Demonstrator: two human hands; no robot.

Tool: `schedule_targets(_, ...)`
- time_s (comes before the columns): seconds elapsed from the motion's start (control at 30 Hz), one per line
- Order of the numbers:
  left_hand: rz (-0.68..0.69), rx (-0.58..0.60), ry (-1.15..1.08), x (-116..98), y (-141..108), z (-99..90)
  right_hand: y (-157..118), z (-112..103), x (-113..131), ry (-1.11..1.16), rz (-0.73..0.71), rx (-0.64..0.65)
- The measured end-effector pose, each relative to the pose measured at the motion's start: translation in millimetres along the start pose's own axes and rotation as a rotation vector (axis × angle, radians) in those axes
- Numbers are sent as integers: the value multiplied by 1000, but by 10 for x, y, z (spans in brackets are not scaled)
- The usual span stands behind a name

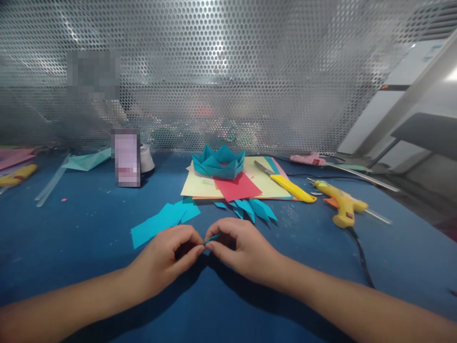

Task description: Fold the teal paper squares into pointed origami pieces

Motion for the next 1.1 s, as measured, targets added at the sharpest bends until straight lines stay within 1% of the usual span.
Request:
schedule_targets(0.1,4,5,14,-23,-7,4,-16,29,-43,85,84,20)
schedule_targets(0.23,-2,20,25,-31,-3,17,-29,40,-72,149,140,29)
schedule_targets(0.43,48,42,3,-58,-2,27,-25,64,-98,442,265,83)
schedule_targets(0.6,86,55,-59,-73,-8,27,-16,47,-138,539,333,138)
schedule_targets(0.8,71,46,-73,-66,-12,21,-21,17,-135,597,324,179)
schedule_targets(1.0,92,92,-191,-64,-24,29,-28,23,-142,673,312,231)
schedule_targets(1.1,102,103,-235,-58,-37,16,-42,34,-127,739,312,234)
Point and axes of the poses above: each hand's wrist, its own y-axis towards the middle knuckle, its own z-axis out of the palm, x = y × z, the point moved 4 cm from there along y, towards the middle knuckle, and after that the axes turned 7 degrees about -z, right-handed, at the moved point
